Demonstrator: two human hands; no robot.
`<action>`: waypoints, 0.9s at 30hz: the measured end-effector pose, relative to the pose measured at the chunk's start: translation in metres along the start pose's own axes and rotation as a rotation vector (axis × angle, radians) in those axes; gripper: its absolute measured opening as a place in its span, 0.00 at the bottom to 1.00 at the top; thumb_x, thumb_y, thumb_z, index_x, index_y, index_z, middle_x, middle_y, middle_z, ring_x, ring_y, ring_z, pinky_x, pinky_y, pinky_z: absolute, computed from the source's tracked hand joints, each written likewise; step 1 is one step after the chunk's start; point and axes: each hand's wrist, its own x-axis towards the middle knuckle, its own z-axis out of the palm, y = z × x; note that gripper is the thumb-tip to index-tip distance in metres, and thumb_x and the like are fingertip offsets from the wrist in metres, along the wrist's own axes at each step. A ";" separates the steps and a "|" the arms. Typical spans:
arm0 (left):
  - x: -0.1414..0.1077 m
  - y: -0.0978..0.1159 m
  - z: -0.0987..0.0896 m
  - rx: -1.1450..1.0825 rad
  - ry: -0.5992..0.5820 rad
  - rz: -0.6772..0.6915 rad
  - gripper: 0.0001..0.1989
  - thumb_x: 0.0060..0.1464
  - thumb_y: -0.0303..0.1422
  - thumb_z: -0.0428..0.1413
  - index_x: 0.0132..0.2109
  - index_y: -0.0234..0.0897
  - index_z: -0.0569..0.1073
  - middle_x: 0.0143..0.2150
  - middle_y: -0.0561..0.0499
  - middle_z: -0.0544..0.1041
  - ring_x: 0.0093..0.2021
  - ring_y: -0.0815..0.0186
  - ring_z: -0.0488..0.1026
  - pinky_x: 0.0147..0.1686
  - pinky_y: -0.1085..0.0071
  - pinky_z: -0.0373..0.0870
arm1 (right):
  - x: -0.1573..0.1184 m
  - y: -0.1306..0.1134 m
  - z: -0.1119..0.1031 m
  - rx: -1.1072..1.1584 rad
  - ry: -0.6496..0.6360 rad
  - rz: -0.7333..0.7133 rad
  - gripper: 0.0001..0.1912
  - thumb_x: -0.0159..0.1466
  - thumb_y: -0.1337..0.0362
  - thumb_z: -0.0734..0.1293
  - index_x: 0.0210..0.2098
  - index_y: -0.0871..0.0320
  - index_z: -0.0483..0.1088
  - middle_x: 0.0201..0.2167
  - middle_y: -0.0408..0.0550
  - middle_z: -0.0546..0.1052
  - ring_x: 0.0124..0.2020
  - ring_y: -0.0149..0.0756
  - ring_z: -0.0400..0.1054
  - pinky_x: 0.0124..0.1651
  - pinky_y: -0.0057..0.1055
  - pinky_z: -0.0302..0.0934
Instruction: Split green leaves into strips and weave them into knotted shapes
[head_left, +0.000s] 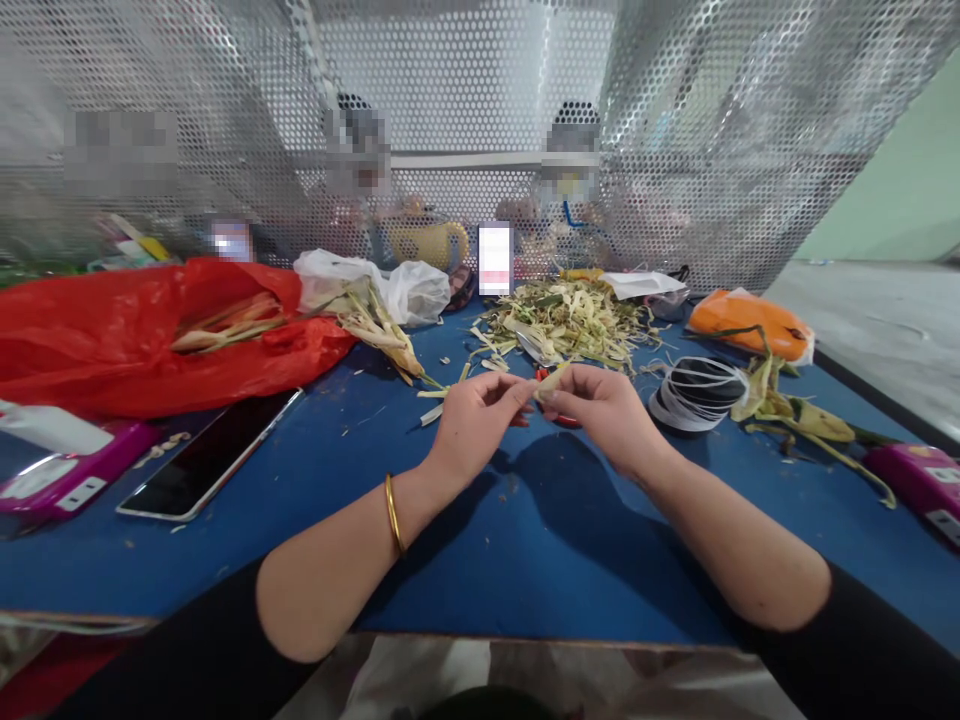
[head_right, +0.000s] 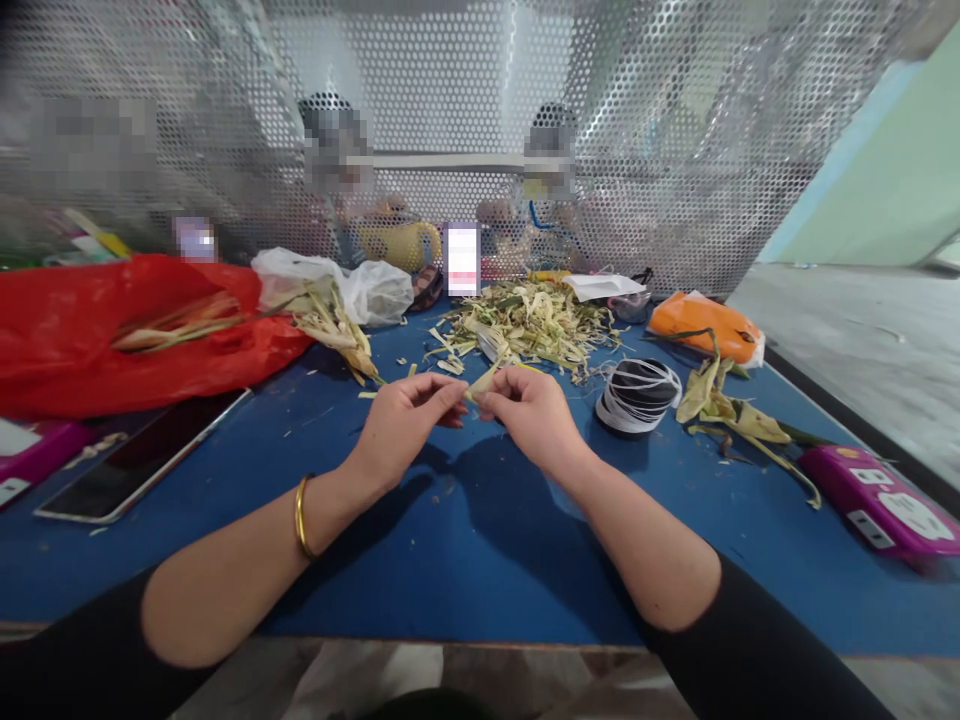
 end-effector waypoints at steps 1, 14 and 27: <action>0.000 -0.001 0.002 -0.097 0.009 -0.051 0.12 0.48 0.41 0.60 0.31 0.35 0.77 0.25 0.52 0.76 0.25 0.69 0.71 0.30 0.72 0.70 | -0.001 -0.001 0.001 0.038 0.028 0.012 0.09 0.53 0.60 0.70 0.23 0.58 0.68 0.21 0.42 0.73 0.25 0.30 0.65 0.30 0.29 0.58; -0.003 -0.009 0.011 -0.457 0.158 -0.356 0.09 0.37 0.33 0.66 0.27 0.33 0.78 0.23 0.52 0.77 0.26 0.71 0.72 0.31 0.76 0.67 | -0.004 0.014 0.019 0.108 0.080 -0.002 0.12 0.54 0.56 0.70 0.26 0.59 0.70 0.24 0.45 0.76 0.29 0.35 0.70 0.37 0.32 0.64; 0.006 -0.002 0.002 -0.515 0.186 -0.424 0.03 0.48 0.26 0.61 0.28 0.31 0.77 0.23 0.48 0.78 0.24 0.70 0.75 0.29 0.75 0.72 | 0.011 0.004 -0.010 -1.368 -0.014 0.081 0.15 0.60 0.67 0.61 0.45 0.66 0.67 0.43 0.64 0.73 0.45 0.49 0.69 0.44 0.35 0.59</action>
